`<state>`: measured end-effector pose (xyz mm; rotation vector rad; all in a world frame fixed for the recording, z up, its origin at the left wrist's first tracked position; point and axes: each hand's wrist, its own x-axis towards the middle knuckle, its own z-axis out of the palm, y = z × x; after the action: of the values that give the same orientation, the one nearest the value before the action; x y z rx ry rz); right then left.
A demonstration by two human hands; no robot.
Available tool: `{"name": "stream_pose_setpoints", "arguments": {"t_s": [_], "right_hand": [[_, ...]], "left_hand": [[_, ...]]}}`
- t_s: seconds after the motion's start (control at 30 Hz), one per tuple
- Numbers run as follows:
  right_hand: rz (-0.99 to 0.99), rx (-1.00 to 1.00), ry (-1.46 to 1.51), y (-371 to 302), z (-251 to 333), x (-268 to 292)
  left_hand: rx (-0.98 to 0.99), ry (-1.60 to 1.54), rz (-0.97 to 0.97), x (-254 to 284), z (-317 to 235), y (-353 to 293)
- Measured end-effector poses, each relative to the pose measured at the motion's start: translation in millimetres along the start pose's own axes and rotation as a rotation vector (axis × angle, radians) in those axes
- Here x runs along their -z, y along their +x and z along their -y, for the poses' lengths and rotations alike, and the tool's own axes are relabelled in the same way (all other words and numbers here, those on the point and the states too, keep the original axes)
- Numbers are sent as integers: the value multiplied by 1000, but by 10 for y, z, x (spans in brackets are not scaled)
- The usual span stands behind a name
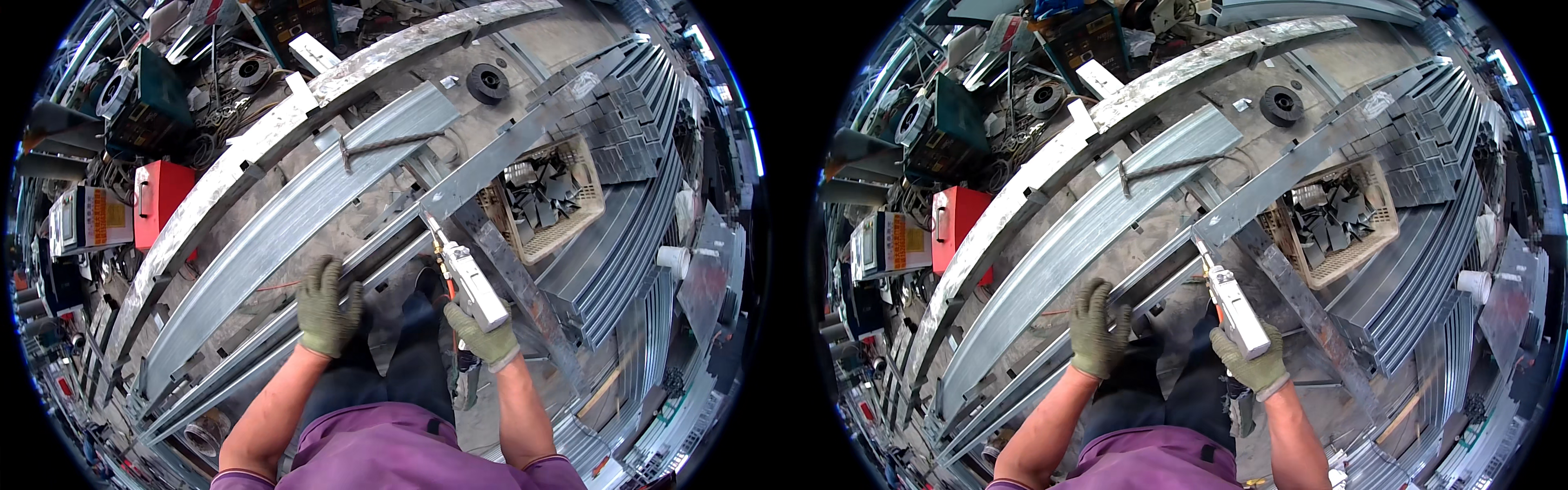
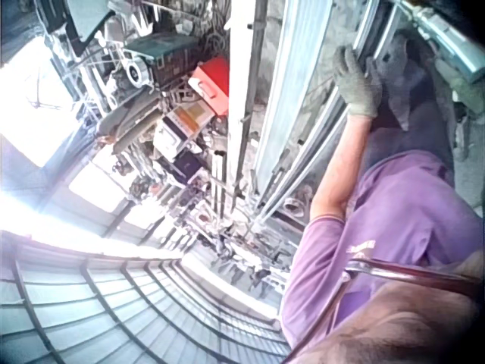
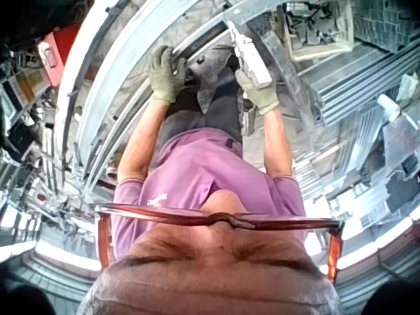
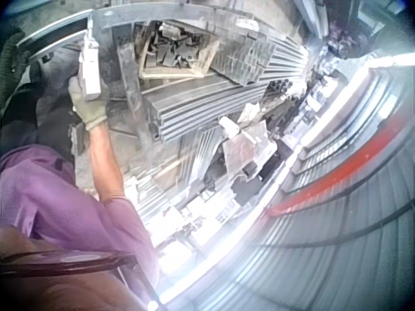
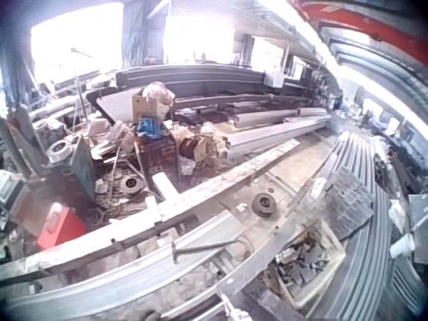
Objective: The person welds metal frame components in a workshop. They position metal bars, use a welding torch to join them, and move between stacks of materials to retrieve parts.
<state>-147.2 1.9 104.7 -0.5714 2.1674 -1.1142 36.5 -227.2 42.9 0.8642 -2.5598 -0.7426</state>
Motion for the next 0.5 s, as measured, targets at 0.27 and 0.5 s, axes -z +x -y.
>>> {"name": "stream_pose_setpoints", "arguments": {"t_s": [0.27, 0.5], "right_hand": [[-91, -25, -10, -28, -114, -368], [-99, -10, -54, -40, -222, -446]], "left_hand": [[143, 188, 271, -65, 666, -265], [119, 199, 214, -75, 626, -253]]}}
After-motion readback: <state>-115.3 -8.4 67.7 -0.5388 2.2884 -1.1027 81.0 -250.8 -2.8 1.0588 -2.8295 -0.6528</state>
